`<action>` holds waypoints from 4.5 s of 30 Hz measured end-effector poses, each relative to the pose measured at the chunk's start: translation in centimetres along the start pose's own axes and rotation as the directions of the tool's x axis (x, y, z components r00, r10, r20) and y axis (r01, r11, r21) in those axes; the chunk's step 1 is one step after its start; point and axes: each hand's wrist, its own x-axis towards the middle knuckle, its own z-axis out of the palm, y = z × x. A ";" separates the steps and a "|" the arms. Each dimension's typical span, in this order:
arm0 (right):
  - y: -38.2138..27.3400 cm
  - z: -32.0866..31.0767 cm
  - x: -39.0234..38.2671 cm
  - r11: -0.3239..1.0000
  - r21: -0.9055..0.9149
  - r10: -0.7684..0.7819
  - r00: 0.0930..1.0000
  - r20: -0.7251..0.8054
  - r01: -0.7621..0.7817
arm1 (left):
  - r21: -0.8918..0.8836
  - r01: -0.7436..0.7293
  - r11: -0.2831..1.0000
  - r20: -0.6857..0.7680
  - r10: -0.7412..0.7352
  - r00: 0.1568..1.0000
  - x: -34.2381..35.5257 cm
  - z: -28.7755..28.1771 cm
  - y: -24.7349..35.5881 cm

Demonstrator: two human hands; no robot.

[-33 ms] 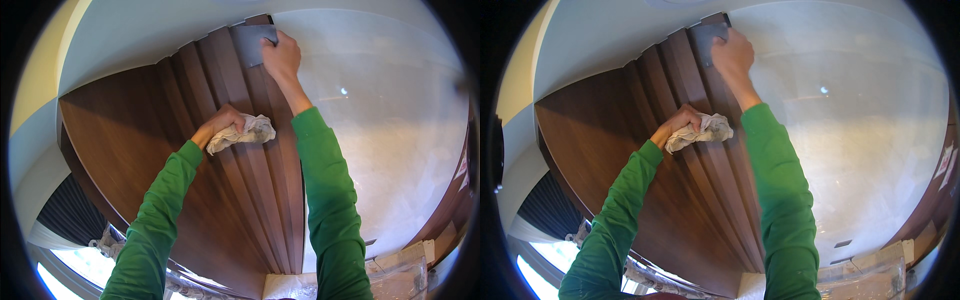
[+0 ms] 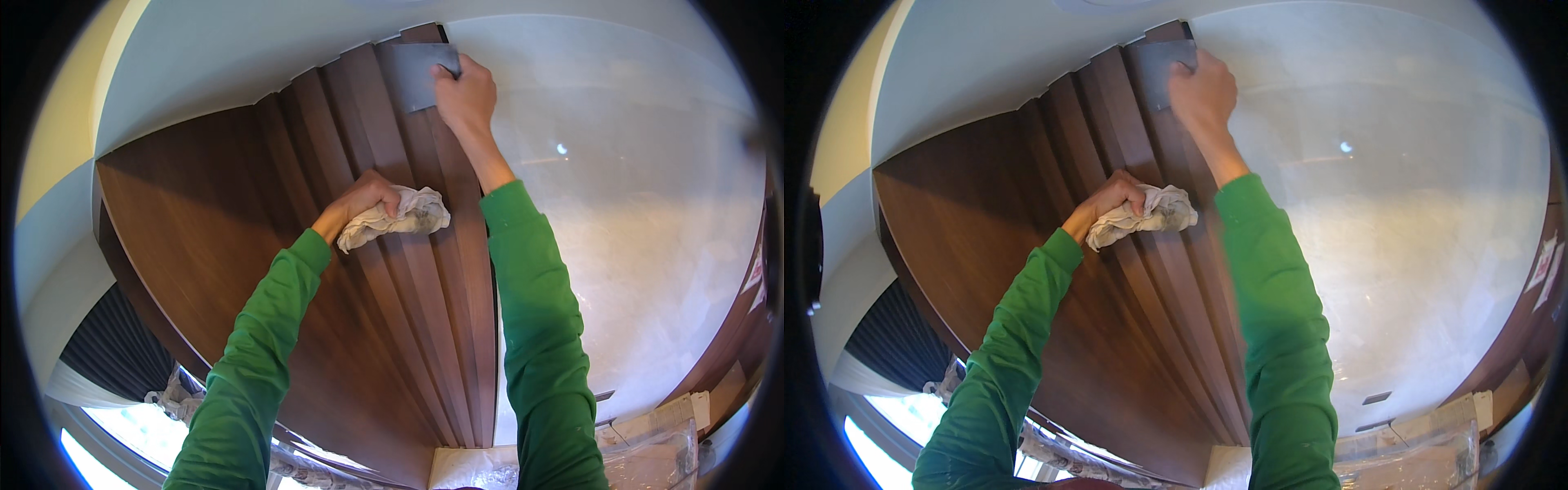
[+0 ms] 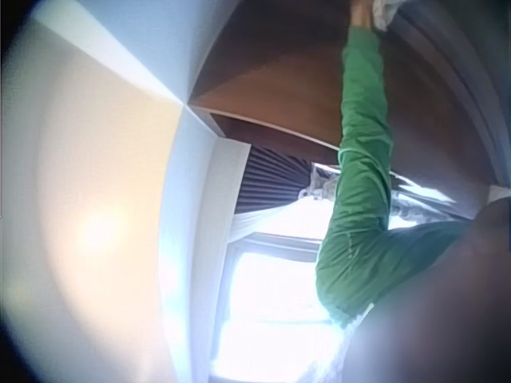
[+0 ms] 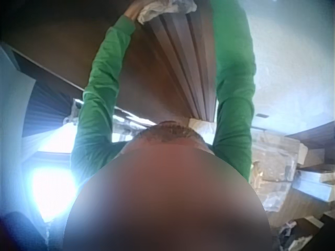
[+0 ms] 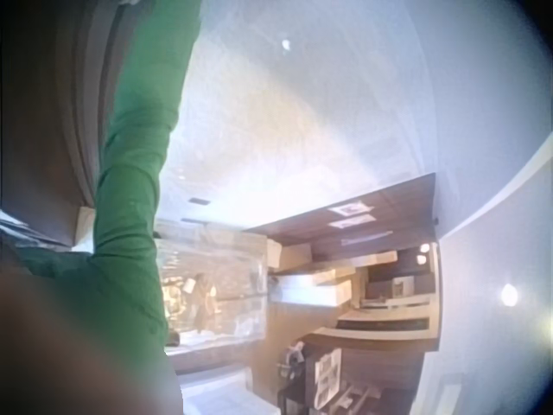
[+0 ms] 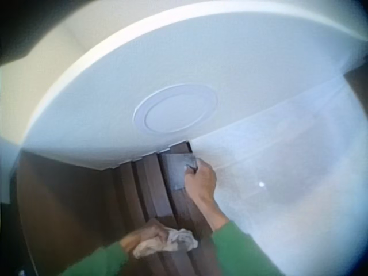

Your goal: The person scrapes a wooden surface with a putty knife and wipes it with a cloth. Then the person sits on the floor, opens a paint can, pours paint into a tray, and stirs it with a brush.

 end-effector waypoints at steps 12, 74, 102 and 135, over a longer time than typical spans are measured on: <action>-1.2 0.8 1.4 0.993 -0.091 -0.074 0.996 0.052 0.079 | 0.021 -0.011 1.000 0.002 0.010 1.000 0.8 -0.6 -0.3; -4.2 1.3 2.5 0.984 -0.170 0.077 0.985 0.152 -0.051 | 0.023 -0.006 1.000 -0.019 0.007 1.000 0.3 -0.1 0.6; -2.2 -24.8 -36.2 0.233 0.432 0.901 0.361 0.241 -0.871 | -0.169 0.039 0.985 -0.059 -0.050 0.997 -0.7 0.2 0.8; -10.7 -26.9 -38.7 0.517 -0.035 0.814 0.479 0.328 -0.855 | -0.439 -0.051 0.897 0.015 0.064 0.998 -26.6 22.2 -5.3</action>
